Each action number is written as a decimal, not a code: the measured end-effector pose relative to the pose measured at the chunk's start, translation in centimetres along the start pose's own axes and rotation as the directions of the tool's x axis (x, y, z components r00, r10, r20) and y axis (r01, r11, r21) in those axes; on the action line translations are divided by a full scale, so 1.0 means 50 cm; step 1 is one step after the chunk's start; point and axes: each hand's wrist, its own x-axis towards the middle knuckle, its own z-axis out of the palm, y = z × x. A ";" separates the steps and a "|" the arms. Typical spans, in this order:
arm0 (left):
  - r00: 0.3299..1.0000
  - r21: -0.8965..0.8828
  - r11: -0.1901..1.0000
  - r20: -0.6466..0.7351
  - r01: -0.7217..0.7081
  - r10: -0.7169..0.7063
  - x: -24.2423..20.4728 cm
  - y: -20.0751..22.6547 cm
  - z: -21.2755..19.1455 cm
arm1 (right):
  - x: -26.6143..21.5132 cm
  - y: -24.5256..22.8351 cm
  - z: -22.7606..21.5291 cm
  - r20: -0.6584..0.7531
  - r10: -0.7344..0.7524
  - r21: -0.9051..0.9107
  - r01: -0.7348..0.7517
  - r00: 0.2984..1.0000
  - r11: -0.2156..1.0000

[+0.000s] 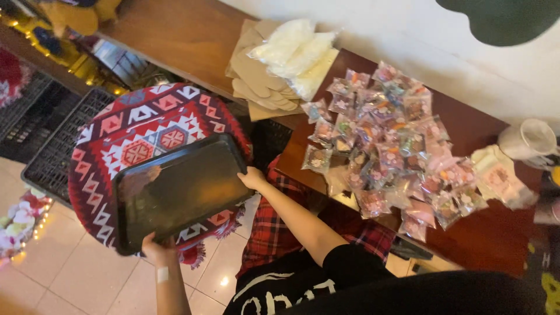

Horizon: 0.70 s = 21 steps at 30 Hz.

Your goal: Organizing and arranging small packaged items onto a black tray and sorting them on the work surface.

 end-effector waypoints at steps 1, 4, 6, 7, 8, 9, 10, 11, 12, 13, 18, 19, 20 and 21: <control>1.000 0.010 1.000 0.015 0.006 -0.006 -0.056 0.026 0.049 | -0.014 -0.018 -0.007 -0.015 0.006 0.010 -0.006 1.000 1.000; 0.990 0.088 0.989 -0.062 -0.118 0.123 -0.194 0.110 0.174 | -0.085 -0.106 -0.059 -0.036 -0.191 0.335 0.192 0.981 0.923; 0.922 0.078 0.921 -0.042 -0.381 0.385 -0.241 0.175 0.226 | -0.177 -0.204 -0.121 -0.004 -0.204 0.369 0.191 0.979 0.909; 0.926 0.082 0.924 -0.027 -0.374 0.377 -0.246 0.194 0.244 | -0.214 -0.234 -0.151 -0.019 -0.196 0.375 0.189 0.980 0.908; 0.911 0.039 0.911 -0.016 -0.411 0.412 -0.250 0.214 0.263 | -0.251 -0.265 -0.181 0.012 -0.182 0.372 0.165 0.983 0.914; 0.895 -0.009 0.895 -0.006 -0.446 0.446 -0.253 0.231 0.285 | -0.284 -0.298 -0.214 0.042 -0.171 0.365 0.144 0.984 0.920; 0.899 -0.012 0.899 0.010 -0.438 0.438 -0.287 0.220 0.336 | -0.307 -0.308 -0.242 0.024 -0.166 0.368 0.146 0.986 0.918; 0.882 0.035 0.881 -0.016 -0.471 0.472 -0.324 0.213 0.383 | -0.331 -0.317 -0.264 -0.166 -0.338 0.440 0.376 0.926 0.816; 0.862 0.083 0.861 -0.041 -0.501 0.506 -0.362 0.205 0.430 | -0.355 -0.325 -0.287 -0.358 -0.472 0.454 0.592 0.806 0.666; 0.868 0.094 0.865 -0.023 -0.492 0.496 -0.408 0.180 0.485 | -0.395 -0.339 -0.327 -0.374 -0.454 0.457 0.587 0.808 0.668; 0.961 0.315 0.908 0.068 -0.276 0.269 -0.521 -0.006 0.636 | -0.507 -0.327 -0.456 -0.294 -0.224 0.644 0.366 0.929 0.672; 0.963 0.315 0.910 0.086 -0.269 0.255 -0.491 -0.038 0.622 | -0.509 -0.301 -0.469 -0.314 -0.213 0.639 0.372 0.925 0.673; 0.937 0.172 0.959 0.306 -0.227 0.168 -0.461 -0.071 0.610 | -0.511 -0.276 -0.483 -0.420 -0.267 0.600 0.486 0.867 0.635; 0.853 0.044 0.989 0.512 -0.144 0.101 -0.434 -0.100 0.592 | -0.518 -0.251 -0.491 -0.515 -0.312 0.550 0.588 0.798 0.593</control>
